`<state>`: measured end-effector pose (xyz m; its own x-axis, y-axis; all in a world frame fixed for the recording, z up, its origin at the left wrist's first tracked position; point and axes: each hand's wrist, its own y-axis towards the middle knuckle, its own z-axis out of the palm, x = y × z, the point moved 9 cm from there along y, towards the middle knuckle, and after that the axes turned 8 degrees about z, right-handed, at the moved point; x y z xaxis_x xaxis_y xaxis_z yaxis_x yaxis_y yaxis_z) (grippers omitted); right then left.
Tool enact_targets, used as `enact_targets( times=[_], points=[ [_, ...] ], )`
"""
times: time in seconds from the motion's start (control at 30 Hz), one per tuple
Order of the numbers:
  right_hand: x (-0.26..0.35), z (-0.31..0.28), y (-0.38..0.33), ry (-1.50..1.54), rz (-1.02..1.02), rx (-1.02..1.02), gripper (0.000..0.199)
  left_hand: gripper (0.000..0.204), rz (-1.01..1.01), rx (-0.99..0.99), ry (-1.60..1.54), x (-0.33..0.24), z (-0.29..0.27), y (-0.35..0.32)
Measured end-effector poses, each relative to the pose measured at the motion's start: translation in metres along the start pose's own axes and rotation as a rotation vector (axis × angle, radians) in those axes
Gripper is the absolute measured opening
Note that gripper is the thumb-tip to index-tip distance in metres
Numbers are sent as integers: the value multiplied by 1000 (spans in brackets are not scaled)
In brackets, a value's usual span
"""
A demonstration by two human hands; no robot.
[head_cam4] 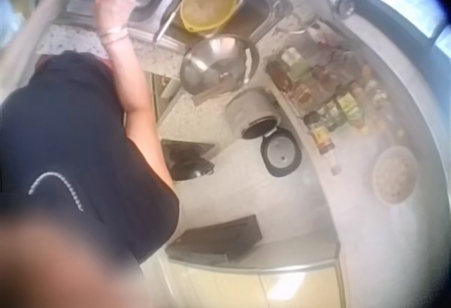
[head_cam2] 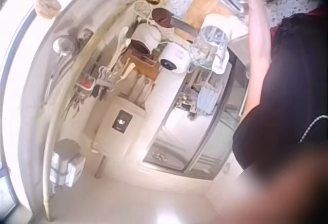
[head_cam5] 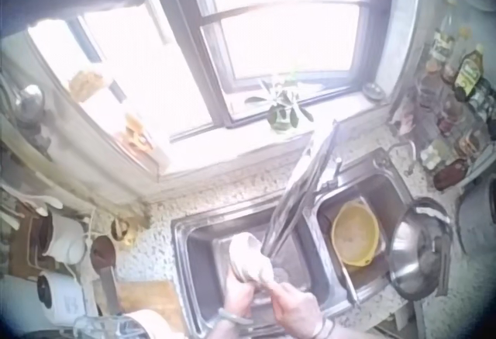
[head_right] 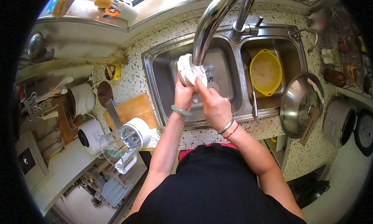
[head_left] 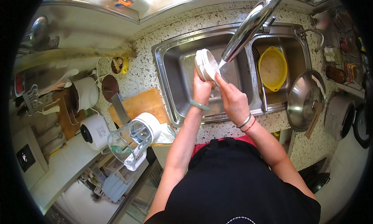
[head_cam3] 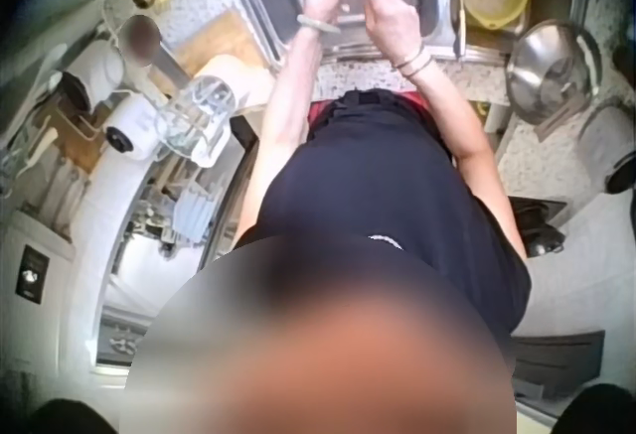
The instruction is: The person washes a white plastic appliance lid under running water in a kitchen sink, then dries it with a cloth. They reassemble the appliance, plug it in, and place a protective cover over it. Finally, they wipe a wooden cutting board and a knife, then store them in a wall-mounted rack.
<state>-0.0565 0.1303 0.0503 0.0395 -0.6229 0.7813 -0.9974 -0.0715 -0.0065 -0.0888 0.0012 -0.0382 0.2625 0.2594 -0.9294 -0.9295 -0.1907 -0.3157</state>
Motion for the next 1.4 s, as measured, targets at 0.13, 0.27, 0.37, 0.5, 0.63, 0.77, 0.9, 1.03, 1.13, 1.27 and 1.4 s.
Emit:
enact_targets(
  times=[0.13,0.27,0.37,0.5,0.63,0.77,0.9,1.03,1.13,1.27,1.4],
  points=[
    [-8,1,4,-50,53,16,48,72,-17,-4,117,-5,4,-6],
    [-13,1,44,-74,46,-9,37,75,130,40,101,9,13,-9],
    [-21,3,42,-76,74,41,40,73,-5,57,68,11,10,-7],
    [-12,5,-3,36,74,50,49,64,-114,15,-31,19,2,-10],
    [-17,10,14,18,24,49,47,56,-153,47,-55,15,6,-15],
    [-44,6,69,33,162,58,38,66,-42,138,-44,19,8,-20],
    [-45,3,55,307,289,128,36,75,-53,270,-311,-8,25,-29],
    [-19,7,33,361,47,70,39,72,-162,286,-307,-1,18,-24],
    [-20,-3,30,361,60,93,43,63,-173,221,-296,2,10,-22],
    [-14,0,15,131,9,195,49,53,-147,152,-231,3,-3,-14],
    [-38,-3,44,-21,-8,-31,44,53,-125,219,-105,9,-6,-22]
  ],
)
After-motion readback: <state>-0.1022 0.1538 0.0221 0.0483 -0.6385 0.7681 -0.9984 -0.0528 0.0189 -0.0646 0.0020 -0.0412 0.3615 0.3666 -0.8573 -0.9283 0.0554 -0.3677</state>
